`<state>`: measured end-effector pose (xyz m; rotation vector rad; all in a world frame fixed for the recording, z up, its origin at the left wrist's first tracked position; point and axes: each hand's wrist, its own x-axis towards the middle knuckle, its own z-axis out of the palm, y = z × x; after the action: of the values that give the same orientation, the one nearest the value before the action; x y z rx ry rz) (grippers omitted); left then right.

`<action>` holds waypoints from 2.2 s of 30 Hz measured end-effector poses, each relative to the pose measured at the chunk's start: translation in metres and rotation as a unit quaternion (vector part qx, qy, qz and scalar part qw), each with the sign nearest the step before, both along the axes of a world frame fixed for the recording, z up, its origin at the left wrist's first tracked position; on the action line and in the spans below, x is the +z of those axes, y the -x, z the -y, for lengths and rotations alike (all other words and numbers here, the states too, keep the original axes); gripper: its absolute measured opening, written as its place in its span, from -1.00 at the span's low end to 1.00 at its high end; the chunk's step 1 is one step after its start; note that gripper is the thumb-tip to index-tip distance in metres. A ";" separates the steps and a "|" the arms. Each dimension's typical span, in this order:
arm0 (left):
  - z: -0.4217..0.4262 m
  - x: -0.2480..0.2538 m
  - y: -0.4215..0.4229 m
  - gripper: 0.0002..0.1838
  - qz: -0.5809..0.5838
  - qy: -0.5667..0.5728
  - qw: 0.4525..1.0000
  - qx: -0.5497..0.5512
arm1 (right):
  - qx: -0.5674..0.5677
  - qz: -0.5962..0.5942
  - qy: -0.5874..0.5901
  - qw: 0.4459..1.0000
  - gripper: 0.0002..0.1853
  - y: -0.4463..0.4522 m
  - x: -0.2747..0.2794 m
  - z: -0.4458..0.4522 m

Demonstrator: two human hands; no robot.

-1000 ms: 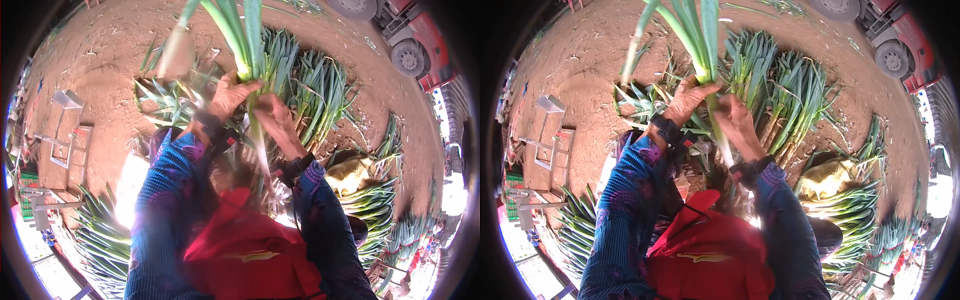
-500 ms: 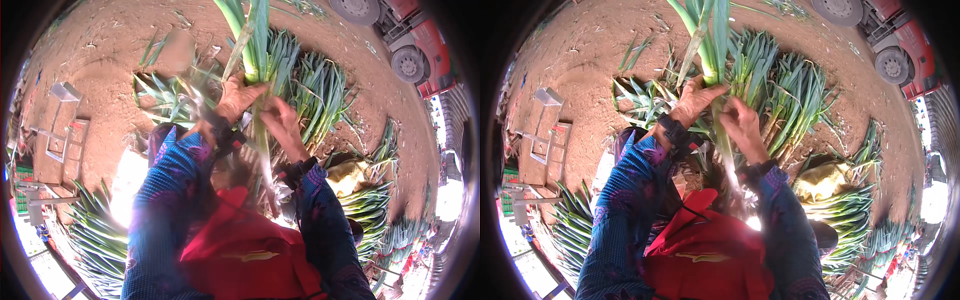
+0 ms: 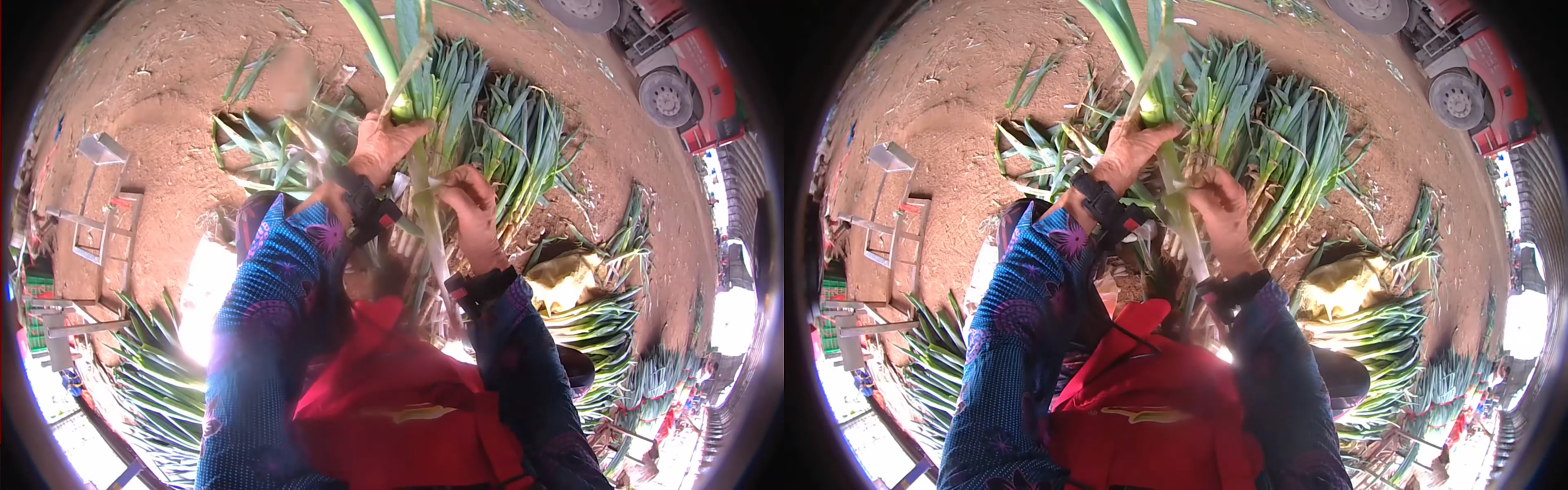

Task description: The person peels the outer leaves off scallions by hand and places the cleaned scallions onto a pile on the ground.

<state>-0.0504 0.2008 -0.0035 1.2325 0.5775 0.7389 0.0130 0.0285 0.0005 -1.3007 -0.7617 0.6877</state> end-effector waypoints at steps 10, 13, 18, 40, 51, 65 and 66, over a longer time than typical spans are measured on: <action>-0.059 -0.032 -0.005 -0.57 0.072 0.087 0.993 0.039 | 0.067 -0.178 0.063 0.980 -0.92 0.006 0.026 0.076; -0.067 -0.028 0.003 -0.57 0.061 0.064 0.993 0.078 | 0.044 -0.116 0.143 0.982 -0.93 -0.001 0.021 0.111; -0.054 0.017 0.021 -0.64 -0.007 0.028 0.989 0.146 | 0.038 -0.038 0.229 0.972 -0.85 -0.007 -0.001 0.166; -0.096 0.037 0.081 -0.63 -0.033 -0.001 0.965 0.261 | 0.128 0.429 0.613 0.651 -0.63 -0.116 -0.162 0.238; -0.078 0.031 0.050 -0.60 -0.008 0.124 0.950 0.286 | 0.032 0.178 0.250 0.951 -0.59 -0.014 -0.045 0.064; -0.061 0.032 0.027 -0.62 0.182 0.194 0.964 -0.007 | 0.039 -0.117 0.176 0.977 -0.60 -0.013 -0.027 0.080; -0.058 0.033 0.026 -0.62 0.186 0.192 0.964 -0.009 | 0.037 -0.076 0.163 0.983 -0.62 -0.005 -0.016 0.074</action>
<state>-0.0762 0.2586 0.0298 0.7149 0.3749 0.7759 0.0183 -0.0454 -0.0156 -1.4988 -0.5902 0.9914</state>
